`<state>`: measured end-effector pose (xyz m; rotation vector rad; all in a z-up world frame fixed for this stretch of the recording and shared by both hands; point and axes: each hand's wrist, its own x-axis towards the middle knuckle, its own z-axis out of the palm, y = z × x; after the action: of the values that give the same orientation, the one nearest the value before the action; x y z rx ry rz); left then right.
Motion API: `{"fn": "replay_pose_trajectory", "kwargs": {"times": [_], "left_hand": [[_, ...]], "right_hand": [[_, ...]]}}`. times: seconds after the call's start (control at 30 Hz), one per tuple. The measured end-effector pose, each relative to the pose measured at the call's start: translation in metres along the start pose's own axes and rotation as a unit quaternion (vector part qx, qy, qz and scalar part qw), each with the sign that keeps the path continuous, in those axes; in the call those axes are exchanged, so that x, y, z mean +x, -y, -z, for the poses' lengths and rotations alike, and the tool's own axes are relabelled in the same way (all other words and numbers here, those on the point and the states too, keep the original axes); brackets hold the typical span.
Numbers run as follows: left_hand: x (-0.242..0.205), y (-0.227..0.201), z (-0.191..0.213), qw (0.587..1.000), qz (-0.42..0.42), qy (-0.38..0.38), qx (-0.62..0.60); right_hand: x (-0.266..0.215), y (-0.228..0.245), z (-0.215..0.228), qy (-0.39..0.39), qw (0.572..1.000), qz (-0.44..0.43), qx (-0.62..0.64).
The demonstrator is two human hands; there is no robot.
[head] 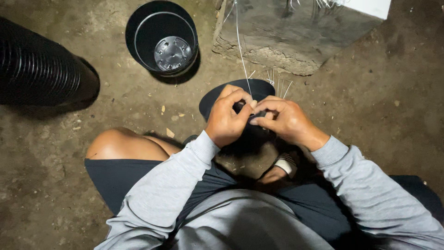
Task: The person inserts thin white wires into pre-drilled holes around the rim of a black plastic planter. They repeatedly pick up wires, thread them through the holes, and adjust them by hand. The person works on multiple planters, stacking completed ones nearby.
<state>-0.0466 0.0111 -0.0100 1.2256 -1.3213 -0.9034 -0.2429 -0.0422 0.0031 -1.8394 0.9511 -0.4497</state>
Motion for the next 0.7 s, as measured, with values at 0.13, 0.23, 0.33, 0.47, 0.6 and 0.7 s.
{"fn": "replay_pose_trajectory", "kwargs": {"times": [0.13, 0.23, 0.33, 0.47, 0.6, 0.7], "left_hand": [[-0.001, -0.002, 0.003, 0.999, -0.031, 0.01, -0.007], [-0.003, -0.004, 0.006, 0.998, -0.062, 0.027, 0.008], [0.0, -0.01, 0.011, 0.997, -0.036, 0.061, 0.014], [0.01, -0.028, 0.017, 0.999, 0.037, -0.02, 0.01], [0.024, -0.044, 0.044, 0.963, -0.086, -0.216, 0.14], [0.035, -0.048, 0.061, 0.949, -0.114, -0.24, 0.168]], "right_hand": [[0.002, 0.009, 0.006, 0.032, 0.998, -0.043, 0.026], [0.004, 0.013, 0.009, 0.05, 0.997, 0.002, -0.052], [0.004, 0.015, 0.008, 0.039, 0.987, 0.096, -0.126], [0.0, 0.019, -0.002, 0.026, 0.963, 0.202, -0.177], [-0.011, 0.02, -0.02, 0.025, 0.947, 0.22, -0.231], [-0.016, 0.014, -0.037, 0.007, 0.931, 0.239, -0.276]]}}
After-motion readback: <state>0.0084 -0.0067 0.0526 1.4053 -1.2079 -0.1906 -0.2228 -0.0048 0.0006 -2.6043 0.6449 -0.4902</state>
